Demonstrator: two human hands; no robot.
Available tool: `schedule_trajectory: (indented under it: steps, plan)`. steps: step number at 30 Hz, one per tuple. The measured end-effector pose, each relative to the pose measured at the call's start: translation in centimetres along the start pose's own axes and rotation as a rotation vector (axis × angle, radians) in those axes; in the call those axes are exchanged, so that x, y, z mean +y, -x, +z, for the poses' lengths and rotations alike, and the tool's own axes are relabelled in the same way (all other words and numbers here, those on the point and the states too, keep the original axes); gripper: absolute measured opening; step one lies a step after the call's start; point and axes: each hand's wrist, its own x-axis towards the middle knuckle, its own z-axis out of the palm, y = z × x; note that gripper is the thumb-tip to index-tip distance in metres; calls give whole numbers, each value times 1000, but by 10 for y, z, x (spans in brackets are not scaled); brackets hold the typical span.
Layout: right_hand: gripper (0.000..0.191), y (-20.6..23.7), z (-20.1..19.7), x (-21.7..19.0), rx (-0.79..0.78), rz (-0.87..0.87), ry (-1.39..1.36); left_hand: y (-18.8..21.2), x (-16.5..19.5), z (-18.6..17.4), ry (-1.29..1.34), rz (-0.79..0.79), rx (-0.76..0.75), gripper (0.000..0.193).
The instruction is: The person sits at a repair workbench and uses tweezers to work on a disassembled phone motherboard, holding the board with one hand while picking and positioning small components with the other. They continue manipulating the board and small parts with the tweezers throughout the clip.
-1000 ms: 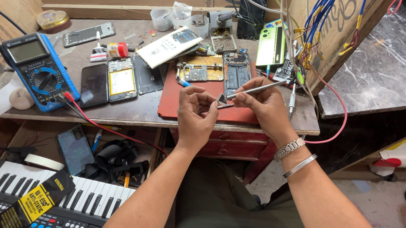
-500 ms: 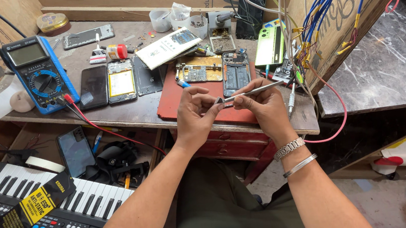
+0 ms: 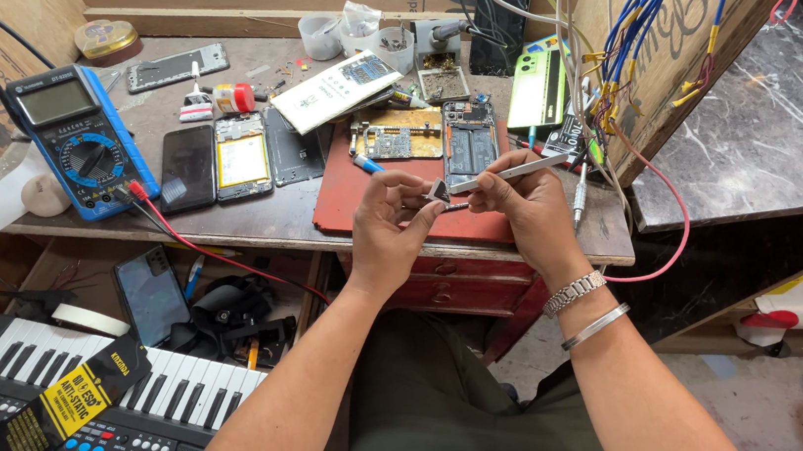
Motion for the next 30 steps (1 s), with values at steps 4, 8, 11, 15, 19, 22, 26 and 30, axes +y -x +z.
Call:
schedule_trajectory:
  steps: [4, 8, 11, 15, 19, 22, 26, 30]
  plan:
    - [26, -1, -1, 1, -11, 5, 61, -1, 6, 0, -230, 19, -46, 21]
    - [26, -2, -2, 2, -20, 5, 49, -4, 13, 1, -277, -10, -40, 16]
    - [25, -2, -2, 2, -15, -2, 22, -5, 17, 0, -261, 2, -30, 21]
    - [24, -2, -3, 3, -6, -15, 1, -4, 19, -1, -277, 42, -49, 25]
    - [24, -1, -5, 6, 1, -14, -20, -3, 18, -1, -251, 11, -43, 29]
    - [24, -2, -7, 8, -1, -31, -28, -4, 15, -1, -194, -4, -33, 31]
    - [24, -5, -8, 11, 12, -24, -44, -3, 11, -4, -172, -6, -58, 37]
    - [24, -2, -9, 12, 22, -14, -55, 0, 3, -6, 0, -64, -37, 48]
